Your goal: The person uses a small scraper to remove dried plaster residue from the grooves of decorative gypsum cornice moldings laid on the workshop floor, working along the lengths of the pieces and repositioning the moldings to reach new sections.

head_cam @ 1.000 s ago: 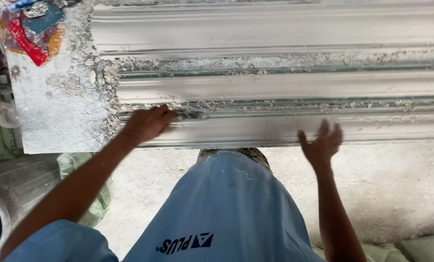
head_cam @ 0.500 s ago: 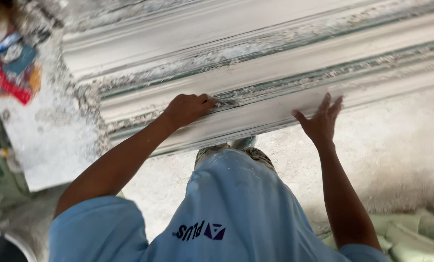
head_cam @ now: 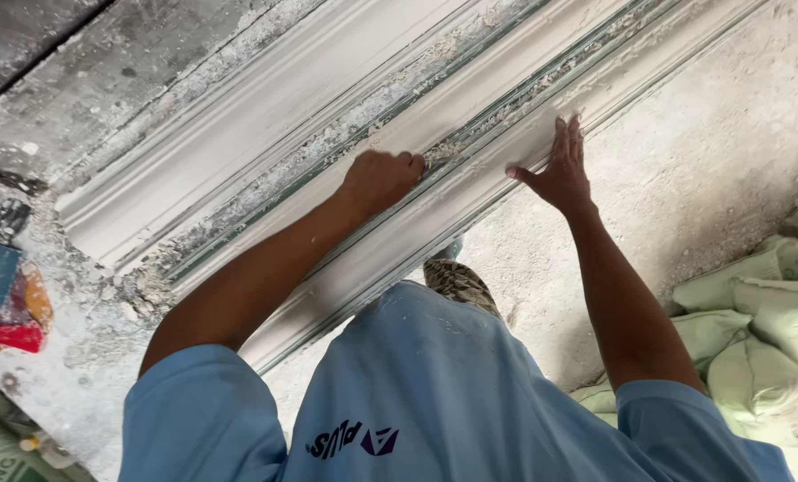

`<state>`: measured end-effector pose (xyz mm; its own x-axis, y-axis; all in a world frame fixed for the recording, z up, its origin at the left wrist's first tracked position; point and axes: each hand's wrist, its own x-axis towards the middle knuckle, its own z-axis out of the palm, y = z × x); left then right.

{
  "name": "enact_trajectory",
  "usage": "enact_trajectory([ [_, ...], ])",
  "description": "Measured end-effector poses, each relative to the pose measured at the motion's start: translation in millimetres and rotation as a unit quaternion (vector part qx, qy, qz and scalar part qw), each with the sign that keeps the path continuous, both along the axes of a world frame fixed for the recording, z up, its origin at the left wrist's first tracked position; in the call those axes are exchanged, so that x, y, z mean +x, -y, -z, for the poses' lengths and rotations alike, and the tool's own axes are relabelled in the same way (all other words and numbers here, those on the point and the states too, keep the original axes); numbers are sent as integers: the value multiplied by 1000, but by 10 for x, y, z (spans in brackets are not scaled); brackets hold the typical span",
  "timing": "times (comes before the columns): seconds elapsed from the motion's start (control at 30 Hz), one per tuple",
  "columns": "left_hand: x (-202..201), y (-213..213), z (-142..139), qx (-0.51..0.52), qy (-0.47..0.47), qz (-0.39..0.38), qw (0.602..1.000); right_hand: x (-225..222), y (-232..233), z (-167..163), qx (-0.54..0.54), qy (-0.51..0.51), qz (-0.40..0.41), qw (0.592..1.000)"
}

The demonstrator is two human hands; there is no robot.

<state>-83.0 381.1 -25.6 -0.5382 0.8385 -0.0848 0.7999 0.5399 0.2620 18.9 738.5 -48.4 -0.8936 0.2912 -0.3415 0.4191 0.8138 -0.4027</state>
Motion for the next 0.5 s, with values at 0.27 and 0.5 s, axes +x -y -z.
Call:
enact_trajectory([
  [0.27,587,1188,-387,0,-6,-1,1000,1,54,-22,9,-43,6,999],
  [0.5,-209,-1105,-33,138,-85,-22,987,-10,121,-133,26,-56,13,998],
])
